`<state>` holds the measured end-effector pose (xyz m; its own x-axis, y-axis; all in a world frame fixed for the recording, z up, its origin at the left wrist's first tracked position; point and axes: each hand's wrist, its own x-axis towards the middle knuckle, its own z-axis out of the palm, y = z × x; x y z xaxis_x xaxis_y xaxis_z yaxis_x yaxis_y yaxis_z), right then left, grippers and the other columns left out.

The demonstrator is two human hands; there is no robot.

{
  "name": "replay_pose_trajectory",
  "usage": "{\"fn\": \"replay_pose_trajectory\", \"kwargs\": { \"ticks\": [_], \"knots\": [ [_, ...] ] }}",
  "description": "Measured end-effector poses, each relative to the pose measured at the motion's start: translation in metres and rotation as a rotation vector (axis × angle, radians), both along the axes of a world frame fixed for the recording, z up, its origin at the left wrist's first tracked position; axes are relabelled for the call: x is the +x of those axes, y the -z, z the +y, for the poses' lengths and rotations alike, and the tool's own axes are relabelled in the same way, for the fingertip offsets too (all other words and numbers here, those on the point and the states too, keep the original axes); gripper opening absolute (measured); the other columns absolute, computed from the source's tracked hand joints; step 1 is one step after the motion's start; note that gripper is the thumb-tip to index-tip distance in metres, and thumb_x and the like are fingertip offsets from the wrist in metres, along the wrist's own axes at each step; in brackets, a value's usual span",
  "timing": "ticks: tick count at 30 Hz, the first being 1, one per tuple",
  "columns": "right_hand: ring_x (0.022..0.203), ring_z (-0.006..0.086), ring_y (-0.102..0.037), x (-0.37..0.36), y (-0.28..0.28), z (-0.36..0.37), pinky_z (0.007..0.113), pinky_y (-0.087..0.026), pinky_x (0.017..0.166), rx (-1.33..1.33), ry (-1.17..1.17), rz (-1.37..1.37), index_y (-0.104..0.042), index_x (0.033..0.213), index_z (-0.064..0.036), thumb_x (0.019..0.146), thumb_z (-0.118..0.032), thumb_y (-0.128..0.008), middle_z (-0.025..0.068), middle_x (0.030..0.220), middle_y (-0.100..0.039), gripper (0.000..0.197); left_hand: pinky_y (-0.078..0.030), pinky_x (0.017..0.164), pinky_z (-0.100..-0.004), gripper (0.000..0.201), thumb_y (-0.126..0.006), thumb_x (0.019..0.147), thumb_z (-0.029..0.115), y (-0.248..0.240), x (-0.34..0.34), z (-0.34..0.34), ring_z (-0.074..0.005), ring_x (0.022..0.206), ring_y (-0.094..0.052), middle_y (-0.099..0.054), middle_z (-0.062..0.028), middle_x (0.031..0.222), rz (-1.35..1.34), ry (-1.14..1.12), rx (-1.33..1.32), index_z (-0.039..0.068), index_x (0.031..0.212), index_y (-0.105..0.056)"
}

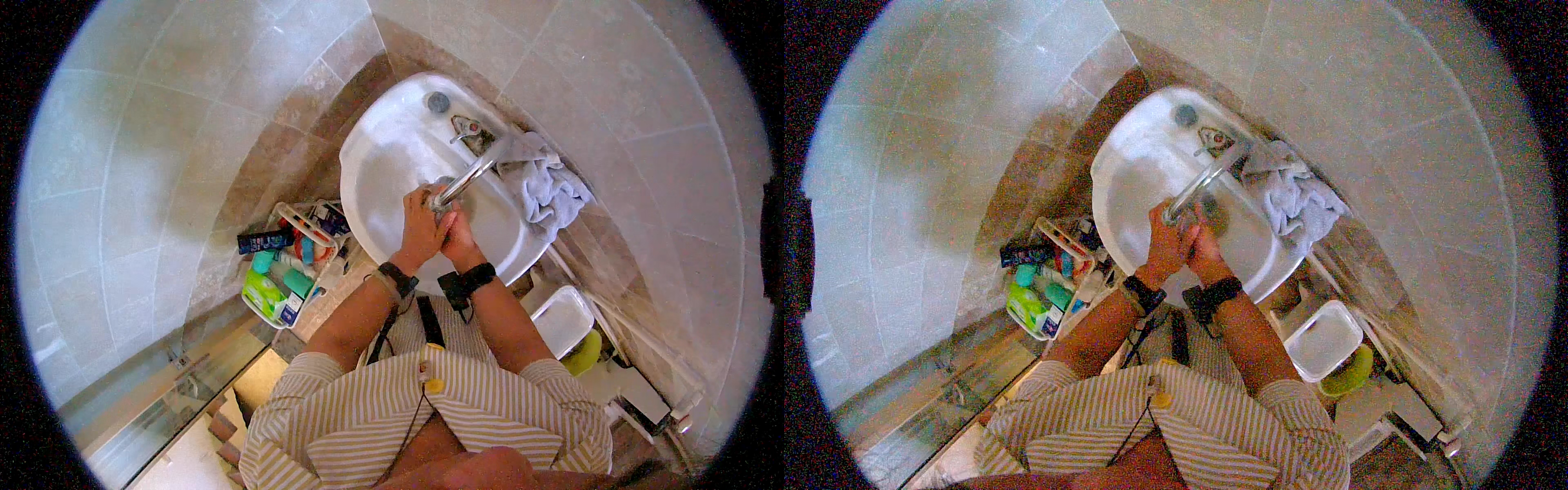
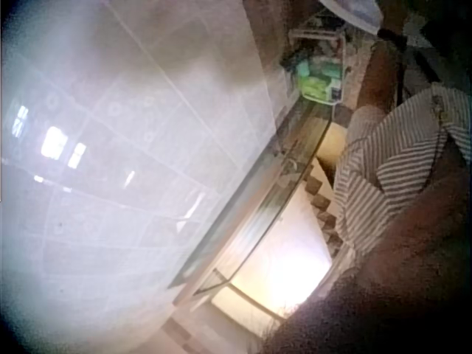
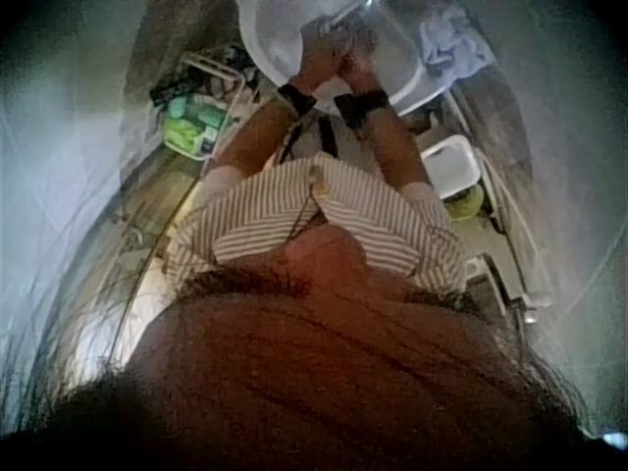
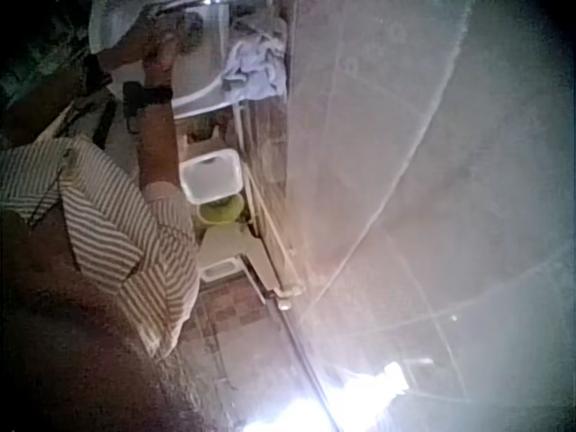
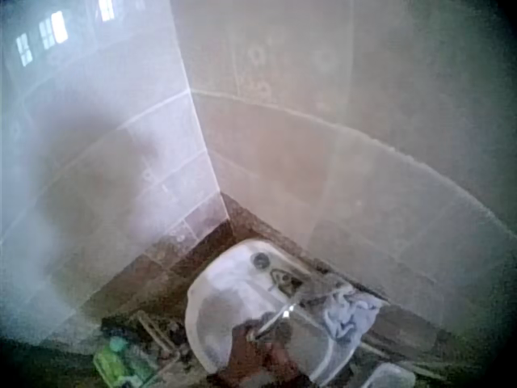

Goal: The person washes a gray cloth in a bathroom sink by hand, applying blue soap and scrubbing the fabric under running water before wringing it out.

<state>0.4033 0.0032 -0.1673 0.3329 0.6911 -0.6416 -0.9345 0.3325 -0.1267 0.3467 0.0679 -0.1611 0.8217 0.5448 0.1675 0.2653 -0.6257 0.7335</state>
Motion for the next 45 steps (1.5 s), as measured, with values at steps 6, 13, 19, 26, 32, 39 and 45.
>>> {"fn": "replay_pose_trajectory", "kwargs": {
  "ticks": [6, 13, 19, 26, 32, 39, 45],
  "knots": [
    [0.083, 0.0232, -0.059, -0.002, 0.112, 0.007, 0.034, -0.048, 0.073, -0.368, -0.234, -0.639, -0.050, 0.109, -0.0076, 0.090, -0.035, -0.039, 0.0103, 0.087, -0.062, 0.035, -0.043, 0.082, -0.0356, 0.041, -0.063, 0.078, 0.023, 0.006, 0.002, 0.008, -0.0352, 0.094, -0.054, -0.054, -0.0219, 0.105, 0.035, -0.099, -0.257, 0.002, 0.109, -0.047],
    [0.082, 0.0211, -0.057, -0.007, 0.193, 0.013, 0.035, -0.048, 0.071, -0.618, -0.128, -0.974, -0.052, 0.101, -0.0089, 0.087, -0.025, -0.044, 0.0066, 0.089, -0.057, 0.023, -0.046, 0.073, -0.0351, 0.033, -0.065, 0.073, 0.020, -0.014, 0.016, 0.018, -0.0334, 0.083, -0.059, -0.060, -0.0185, 0.092, 0.087, -0.065, -0.096, 0.000, 0.096, -0.053],
    [0.088, 0.0201, -0.055, -0.007, 0.129, 0.008, 0.034, -0.046, 0.077, -0.565, -0.228, -0.934, -0.049, 0.107, -0.0070, 0.083, -0.025, -0.050, 0.0051, 0.094, -0.056, 0.030, -0.046, 0.070, -0.0338, 0.027, -0.061, 0.074, 0.015, 0.014, 0.009, 0.027, -0.0247, 0.079, -0.058, -0.060, -0.0141, 0.091, 0.113, -0.080, -0.414, 0.003, 0.098, -0.058],
    [0.099, 0.0229, -0.051, 0.034, -0.020, -0.040, 0.036, -0.043, 0.084, -0.452, -0.311, -0.780, -0.042, 0.121, -0.0034, 0.075, -0.020, -0.059, 0.0083, 0.103, -0.056, 0.051, -0.040, 0.075, -0.0249, 0.018, -0.058, 0.079, 0.017, -0.009, -0.042, 0.062, -0.0132, 0.083, -0.053, -0.060, -0.0040, 0.086, 0.028, -0.148, -1.163, 0.002, 0.089, -0.062],
    [0.117, 0.0228, -0.038, 0.052, 0.007, -0.044, 0.034, -0.039, 0.091, -0.180, -0.371, -0.947, -0.037, 0.126, -0.0046, 0.067, -0.009, -0.061, 0.0101, 0.127, -0.039, 0.064, -0.042, 0.077, -0.0290, 0.036, -0.068, 0.068, 0.014, 0.023, -0.057, 0.067, -0.0162, 0.083, -0.054, -0.059, -0.0066, 0.092, 0.213, -0.051, -0.875, 0.003, 0.101, -0.058],
    [0.102, 0.0226, -0.051, 0.049, 0.013, -0.031, 0.030, -0.041, 0.087, -0.153, -0.500, -0.788, -0.043, 0.122, -0.0044, 0.067, -0.009, -0.063, 0.0088, 0.113, -0.051, 0.059, -0.044, 0.073, -0.0269, 0.049, -0.078, 0.056, 0.013, 0.033, -0.030, 0.064, -0.0147, 0.079, -0.054, -0.059, -0.0047, 0.086, 0.394, 0.195, -0.731, 0.002, 0.098, -0.057],
    [0.090, 0.0222, -0.056, 0.063, 0.002, -0.044, 0.030, -0.045, 0.079, -0.528, -1.050, -1.293, -0.051, 0.113, -0.0021, 0.065, -0.017, -0.069, 0.0088, 0.102, -0.057, 0.053, -0.043, 0.076, -0.0259, 0.048, -0.075, 0.063, 0.010, -0.007, -0.020, 0.071, -0.0120, 0.087, -0.052, -0.057, -0.0058, 0.095, 0.304, 0.115, -1.004, 0.002, 0.106, -0.055]
  ]
}}
